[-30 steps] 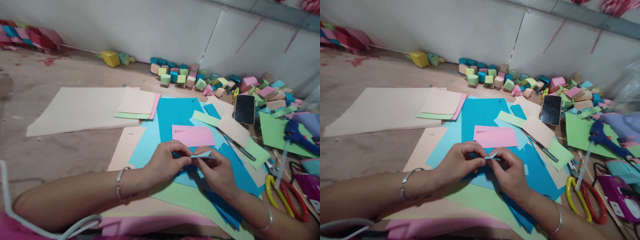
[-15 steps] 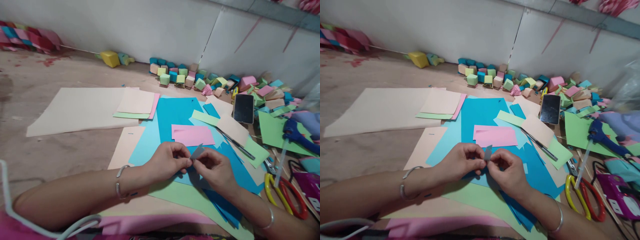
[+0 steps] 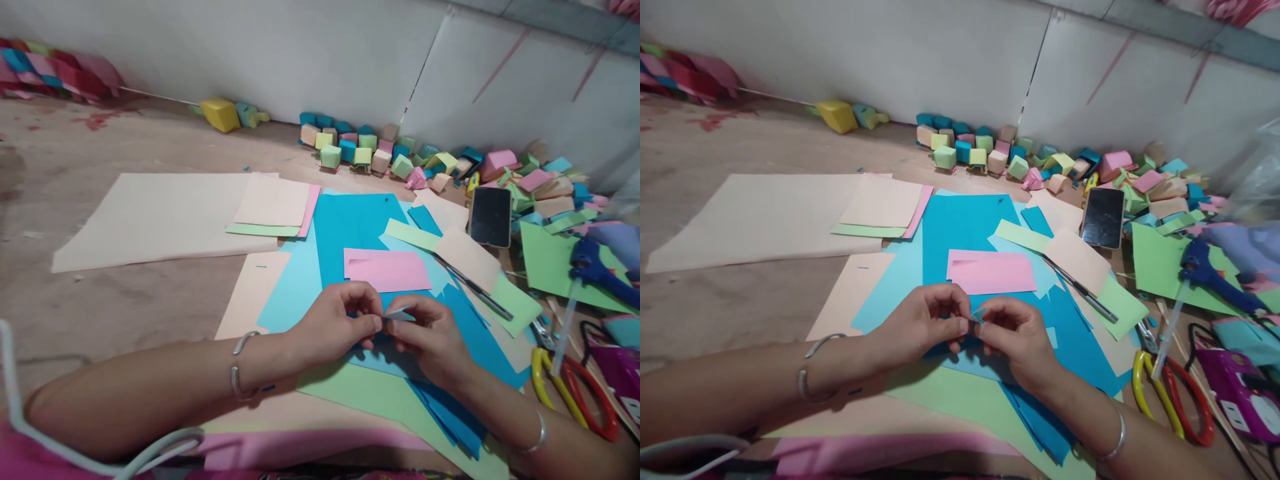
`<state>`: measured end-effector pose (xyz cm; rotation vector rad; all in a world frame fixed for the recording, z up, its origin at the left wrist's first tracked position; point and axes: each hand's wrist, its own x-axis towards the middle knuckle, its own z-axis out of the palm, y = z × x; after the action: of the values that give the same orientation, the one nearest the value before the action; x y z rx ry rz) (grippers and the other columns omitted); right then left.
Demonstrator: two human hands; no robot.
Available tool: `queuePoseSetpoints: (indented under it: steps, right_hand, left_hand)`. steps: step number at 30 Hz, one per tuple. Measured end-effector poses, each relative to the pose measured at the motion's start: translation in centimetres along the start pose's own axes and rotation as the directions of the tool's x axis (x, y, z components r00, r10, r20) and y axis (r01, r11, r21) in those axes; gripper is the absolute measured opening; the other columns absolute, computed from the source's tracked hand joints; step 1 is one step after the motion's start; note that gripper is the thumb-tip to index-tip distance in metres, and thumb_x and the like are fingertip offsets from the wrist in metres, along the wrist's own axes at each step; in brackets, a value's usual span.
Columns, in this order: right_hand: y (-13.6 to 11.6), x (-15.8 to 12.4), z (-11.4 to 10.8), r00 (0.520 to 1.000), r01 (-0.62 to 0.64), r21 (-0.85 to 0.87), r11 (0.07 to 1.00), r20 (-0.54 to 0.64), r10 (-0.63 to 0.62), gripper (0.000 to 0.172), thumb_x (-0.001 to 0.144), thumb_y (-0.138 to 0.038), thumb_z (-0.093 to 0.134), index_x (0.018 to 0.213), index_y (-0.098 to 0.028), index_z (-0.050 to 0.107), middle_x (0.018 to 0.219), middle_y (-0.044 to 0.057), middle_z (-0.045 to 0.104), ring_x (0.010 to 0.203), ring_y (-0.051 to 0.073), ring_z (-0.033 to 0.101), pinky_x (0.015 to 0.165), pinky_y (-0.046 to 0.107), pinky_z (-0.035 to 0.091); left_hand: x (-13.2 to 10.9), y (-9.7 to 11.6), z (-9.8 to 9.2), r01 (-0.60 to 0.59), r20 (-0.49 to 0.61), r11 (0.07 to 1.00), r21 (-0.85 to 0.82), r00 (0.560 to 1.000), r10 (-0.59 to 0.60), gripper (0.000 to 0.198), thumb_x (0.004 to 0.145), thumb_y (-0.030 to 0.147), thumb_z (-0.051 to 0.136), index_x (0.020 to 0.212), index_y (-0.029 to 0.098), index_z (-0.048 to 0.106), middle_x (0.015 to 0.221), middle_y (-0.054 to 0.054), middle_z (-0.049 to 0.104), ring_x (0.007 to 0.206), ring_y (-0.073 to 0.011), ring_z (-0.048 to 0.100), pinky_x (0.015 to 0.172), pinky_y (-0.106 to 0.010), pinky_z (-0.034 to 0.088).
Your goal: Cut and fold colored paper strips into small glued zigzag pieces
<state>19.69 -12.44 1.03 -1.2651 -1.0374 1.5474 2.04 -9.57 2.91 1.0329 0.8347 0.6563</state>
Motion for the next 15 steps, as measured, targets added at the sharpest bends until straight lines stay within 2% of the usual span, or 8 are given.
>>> queuePoseSetpoints:
  steps: [3, 7, 12, 15]
  right_hand:
    - [-0.17, 0.06, 0.01, 1.000, -0.016, 0.080, 0.997, 0.020, 0.014, 0.017, 0.061, -0.027, 0.081, 0.070, -0.021, 0.068, 0.060, -0.003, 0.060, 0.039, 0.008, 0.047, 0.037, 0.021, 0.037]
    - [-0.20, 0.23, -0.03, 0.996, -0.005, 0.116, 0.993, 0.086, -0.005, 0.009, 0.064, -0.023, 0.078, 0.067, -0.022, 0.069, 0.059, -0.003, 0.059, 0.042, 0.008, 0.045, 0.039, 0.021, 0.036]
    - [-0.17, 0.31, -0.28, 0.996, -0.027, 0.024, 0.999, 0.084, 0.025, 0.007, 0.070, -0.027, 0.073, 0.068, -0.022, 0.068, 0.058, 0.000, 0.059, 0.051, 0.014, 0.053, 0.043, 0.025, 0.042]
    - [-0.20, 0.22, -0.65, 0.990, 0.008, -0.003, 1.000, 0.144, -0.008, 0.007, 0.078, -0.028, 0.066, 0.076, -0.023, 0.070, 0.057, 0.000, 0.059, 0.051, 0.014, 0.054, 0.047, 0.026, 0.045]
  left_hand:
    - [-0.16, 0.17, 0.28, 0.009, 0.005, 1.000, -0.025, 1.000, -0.009, 0.011, 0.070, 0.018, 0.066, 0.073, 0.015, 0.056, 0.062, 0.003, 0.056, 0.048, -0.0075, 0.056, 0.048, -0.020, 0.043]
    - [-0.10, -0.04, 0.29, 0.044, 0.027, 0.998, -0.038, 0.999, -0.043, 0.009, 0.070, 0.017, 0.065, 0.074, 0.014, 0.057, 0.060, 0.003, 0.057, 0.047, -0.0085, 0.058, 0.048, -0.019, 0.043]
    - [0.11, -0.26, 0.05, 0.062, 0.024, 0.998, -0.020, 0.998, -0.062, 0.011, 0.071, 0.017, 0.065, 0.077, 0.014, 0.057, 0.061, 0.002, 0.059, 0.049, -0.0096, 0.061, 0.049, -0.019, 0.043]
    - [0.12, -0.28, 0.01, 0.053, 0.023, 0.998, -0.016, 0.998, -0.053, 0.011, 0.072, 0.019, 0.066, 0.077, 0.014, 0.057, 0.062, 0.001, 0.061, 0.050, -0.0101, 0.060, 0.051, -0.021, 0.045]
